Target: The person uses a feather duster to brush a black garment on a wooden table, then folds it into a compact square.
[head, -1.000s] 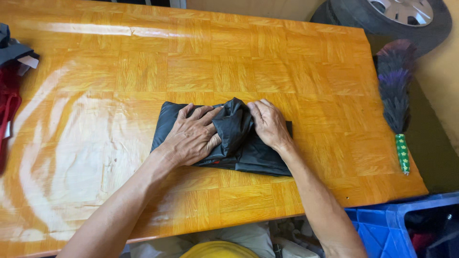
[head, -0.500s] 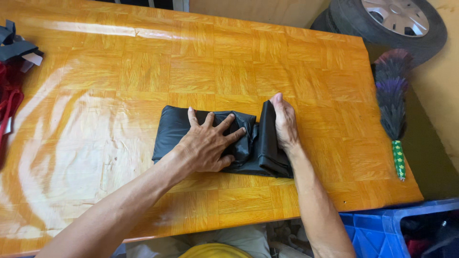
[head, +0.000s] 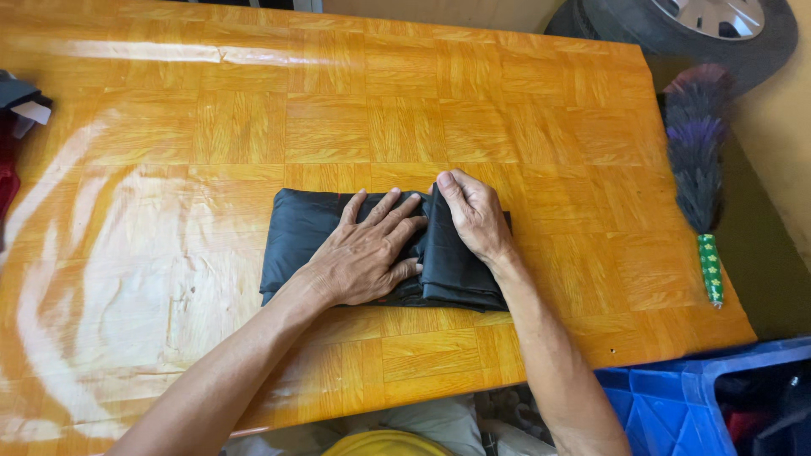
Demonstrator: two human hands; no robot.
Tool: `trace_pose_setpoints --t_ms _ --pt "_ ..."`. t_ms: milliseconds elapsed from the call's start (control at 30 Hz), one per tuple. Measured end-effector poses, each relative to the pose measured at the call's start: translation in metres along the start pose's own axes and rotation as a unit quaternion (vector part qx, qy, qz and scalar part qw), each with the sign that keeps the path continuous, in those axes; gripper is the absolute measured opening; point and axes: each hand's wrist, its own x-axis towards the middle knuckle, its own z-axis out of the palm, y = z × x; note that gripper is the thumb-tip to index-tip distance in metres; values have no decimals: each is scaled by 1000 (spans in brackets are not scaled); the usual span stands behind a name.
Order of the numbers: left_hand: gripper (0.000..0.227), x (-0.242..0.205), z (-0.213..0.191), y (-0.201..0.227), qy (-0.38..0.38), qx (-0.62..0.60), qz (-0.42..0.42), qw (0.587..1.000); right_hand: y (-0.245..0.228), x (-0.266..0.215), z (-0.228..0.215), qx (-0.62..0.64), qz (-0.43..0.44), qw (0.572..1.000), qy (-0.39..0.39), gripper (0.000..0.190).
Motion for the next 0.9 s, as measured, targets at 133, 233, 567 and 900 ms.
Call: trace_pose_setpoints --t_ms 133,233,567,900 --pt "64 2 10 -2 -9 21 12 1000 -6 0 -1 -9 -3 1000 -6 47" --pt "56 0 12 0 -5 59 22 998 8 0 1 -43 -16 999 -5 47" --pt "56 -2 17 -8 -18 46 44 998 27 2 1 -74 -55 996 -11 48" --pt "48 0 18 -3 14 57 39 998 21 3 10 -159 -93 983 -26 45"
